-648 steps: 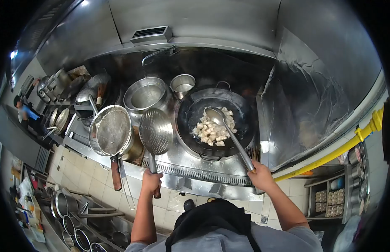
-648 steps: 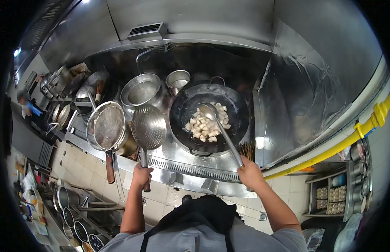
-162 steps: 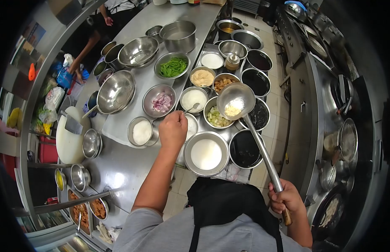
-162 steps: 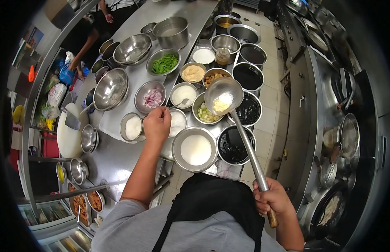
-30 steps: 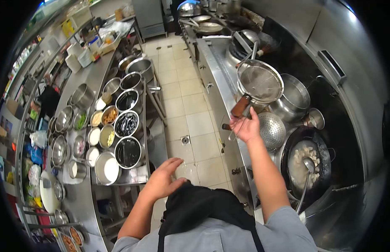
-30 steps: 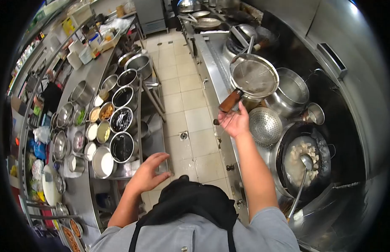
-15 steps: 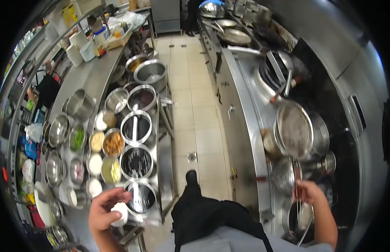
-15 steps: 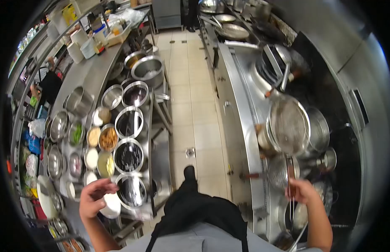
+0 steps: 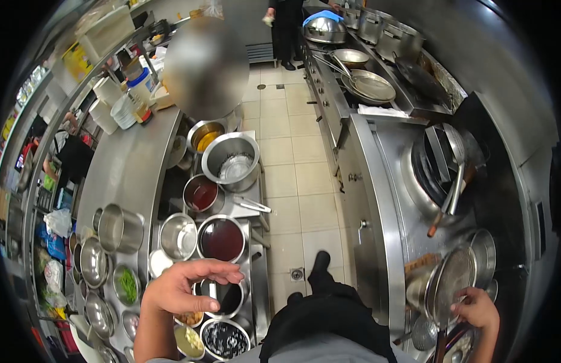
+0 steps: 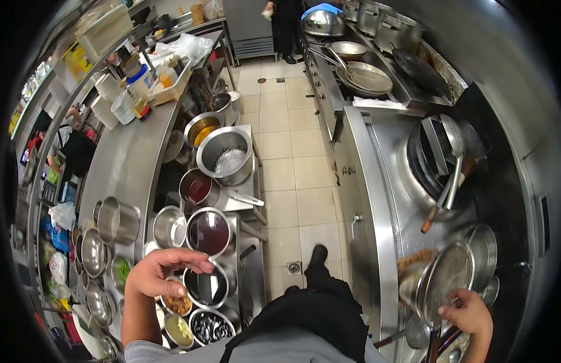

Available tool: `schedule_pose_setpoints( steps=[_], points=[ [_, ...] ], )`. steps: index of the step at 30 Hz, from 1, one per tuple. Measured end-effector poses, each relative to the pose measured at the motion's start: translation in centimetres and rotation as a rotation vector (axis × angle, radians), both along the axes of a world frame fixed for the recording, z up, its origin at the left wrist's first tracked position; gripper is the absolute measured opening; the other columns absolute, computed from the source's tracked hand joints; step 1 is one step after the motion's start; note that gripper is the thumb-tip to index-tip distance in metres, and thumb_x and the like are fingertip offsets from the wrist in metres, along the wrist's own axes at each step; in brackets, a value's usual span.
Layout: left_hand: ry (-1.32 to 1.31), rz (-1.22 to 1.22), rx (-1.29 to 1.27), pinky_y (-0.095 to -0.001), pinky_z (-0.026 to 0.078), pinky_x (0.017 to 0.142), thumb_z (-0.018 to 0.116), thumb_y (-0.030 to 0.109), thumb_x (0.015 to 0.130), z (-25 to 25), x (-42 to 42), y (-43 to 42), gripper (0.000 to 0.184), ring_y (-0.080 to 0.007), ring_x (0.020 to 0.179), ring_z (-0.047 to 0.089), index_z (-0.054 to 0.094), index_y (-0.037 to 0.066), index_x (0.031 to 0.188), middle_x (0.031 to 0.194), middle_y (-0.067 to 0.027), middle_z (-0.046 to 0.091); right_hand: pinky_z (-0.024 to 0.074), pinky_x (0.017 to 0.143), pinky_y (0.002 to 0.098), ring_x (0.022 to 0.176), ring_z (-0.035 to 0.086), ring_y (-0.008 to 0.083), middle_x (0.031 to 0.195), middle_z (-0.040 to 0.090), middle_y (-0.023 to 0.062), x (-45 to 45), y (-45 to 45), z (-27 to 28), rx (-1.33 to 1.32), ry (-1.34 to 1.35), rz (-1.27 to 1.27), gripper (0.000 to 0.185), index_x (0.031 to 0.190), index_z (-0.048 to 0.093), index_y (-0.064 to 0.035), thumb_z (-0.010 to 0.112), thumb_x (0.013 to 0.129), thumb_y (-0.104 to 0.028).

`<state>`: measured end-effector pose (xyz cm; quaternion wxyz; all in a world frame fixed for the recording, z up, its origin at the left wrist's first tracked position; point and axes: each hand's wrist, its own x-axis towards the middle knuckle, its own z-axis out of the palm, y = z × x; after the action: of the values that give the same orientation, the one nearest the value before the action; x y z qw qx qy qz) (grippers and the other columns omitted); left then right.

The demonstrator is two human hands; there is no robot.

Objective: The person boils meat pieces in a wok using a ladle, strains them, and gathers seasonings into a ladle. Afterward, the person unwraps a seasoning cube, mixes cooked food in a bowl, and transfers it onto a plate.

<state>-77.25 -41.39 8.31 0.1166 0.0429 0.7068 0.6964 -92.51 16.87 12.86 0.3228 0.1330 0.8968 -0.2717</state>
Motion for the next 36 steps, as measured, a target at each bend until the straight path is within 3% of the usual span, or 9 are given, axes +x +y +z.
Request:
schedule_pose_setpoints(
  steps=[8,9,10,16,19,24,27,32,36],
  points=[
    [-0.089,0.122,0.078,-0.0342,0.045,0.096,0.077,0.011,0.078,0.3,-15.7,-3.7,0.069,-0.021,0.116,0.058,0.046,0.0,0.138,0.128,-0.0115,0.059,0.0494,0.049,0.0256,0.055,0.064,0.0136,0.065,0.066,0.0081,-20.8,-7.2,0.0,-0.158,-0.137,0.198,0.038,0.105,0.061,0.0063,0.08,0.075,-0.008],
    [-0.14,0.128,0.097,-0.0391,0.043,0.099,0.078,0.017,0.078,0.3,-17.1,-4.4,0.076,-0.0287,0.12,0.056,0.04,-0.004,0.14,0.14,-0.0185,0.048,0.0488,0.05,0.0254,0.055,0.063,0.0121,0.065,0.066,0.007,-24.3,-9.2,0.4,-0.096,-0.098,0.273,0.038,0.105,0.062,0.0043,0.08,0.074,-0.008],
    [-0.114,0.185,0.109,-0.0391,0.044,0.098,0.079,0.018,0.078,0.2,-18.5,-4.9,0.076,-0.029,0.12,0.056,0.04,-0.004,0.14,0.14,-0.0181,0.049,0.0476,0.052,0.0257,0.056,0.061,0.0104,0.064,0.063,0.0055,-28.0,-10.1,-0.1,-0.059,0.025,0.431,0.045,0.103,0.064,0.0027,0.085,0.07,-0.021],
    [-0.141,0.358,0.095,-0.0374,0.042,0.1,0.078,0.011,0.078,0.6,-25.3,-10.6,0.074,-0.0259,0.121,0.054,0.042,-0.001,0.141,0.143,-0.0129,0.045,0.0508,0.062,0.032,0.063,0.064,0.0209,0.07,0.065,0.0083,-44.8,-28.3,1.2,-0.067,0.106,0.923,0.054,0.107,0.065,-0.0011,0.08,0.071,-0.039],
    [-0.121,0.401,0.167,-0.0367,0.042,0.1,0.078,0.01,0.078,-1.2,-28.6,-14.4,0.076,-0.0257,0.122,0.054,0.039,-0.002,0.142,0.144,-0.0133,0.044,0.0518,0.07,0.0353,0.074,0.066,0.0262,0.077,0.068,0.0093,-51.4,-37.1,1.1,-0.02,-0.044,1.165,0.06,0.114,0.063,-0.0032,0.075,0.074,-0.047],
    [-0.178,0.444,0.275,-0.0357,0.04,0.101,0.074,0.007,0.079,-5.3,-37.8,-24.5,0.073,-0.0236,0.125,0.051,0.039,0.0,0.143,0.144,-0.0118,0.046,0.0513,0.075,0.0358,0.079,0.067,0.0274,0.082,0.068,0.0095,-61.8,-49.5,-0.1,0.056,-0.03,1.264,0.063,0.117,0.062,-0.0033,0.073,0.075,-0.049],
    [-0.19,0.474,0.103,-0.0353,0.04,0.101,0.073,0.007,0.079,-6.7,-46.8,-31.3,0.07,-0.0222,0.122,0.052,0.042,0.0,0.142,0.139,-0.0101,0.049,0.0515,0.075,0.0369,0.081,0.067,0.0294,0.083,0.069,0.0102,-67.7,-55.1,0.5,0.104,0.034,1.219,0.06,0.114,0.063,-0.0024,0.073,0.076,-0.047],
    [0.179,0.17,-0.208,-0.0382,0.042,0.102,0.074,0.02,0.081,-2.4,-65.8,-38.2,0.069,-0.0251,0.119,0.052,0.042,0.002,0.14,0.133,-0.0143,0.052,0.0513,0.073,0.0335,0.077,0.066,0.0251,0.082,0.068,0.0074,-76.4,-61.3,1.3,0.07,0.115,1.174,0.062,0.115,0.063,-0.0027,0.078,0.073,-0.045],
    [0.274,0.052,-0.246,-0.0388,0.042,0.1,0.074,0.019,0.081,-0.2,-79.2,-41.9,0.069,-0.0276,0.119,0.053,0.044,0.001,0.14,0.138,-0.0144,0.05,0.0521,0.074,0.0337,0.081,0.068,0.0254,0.084,0.069,0.0095,-83.2,-65.7,-0.2,-0.007,-0.014,1.041,0.063,0.115,0.062,-0.0021,0.075,0.074,-0.047]
  ],
)
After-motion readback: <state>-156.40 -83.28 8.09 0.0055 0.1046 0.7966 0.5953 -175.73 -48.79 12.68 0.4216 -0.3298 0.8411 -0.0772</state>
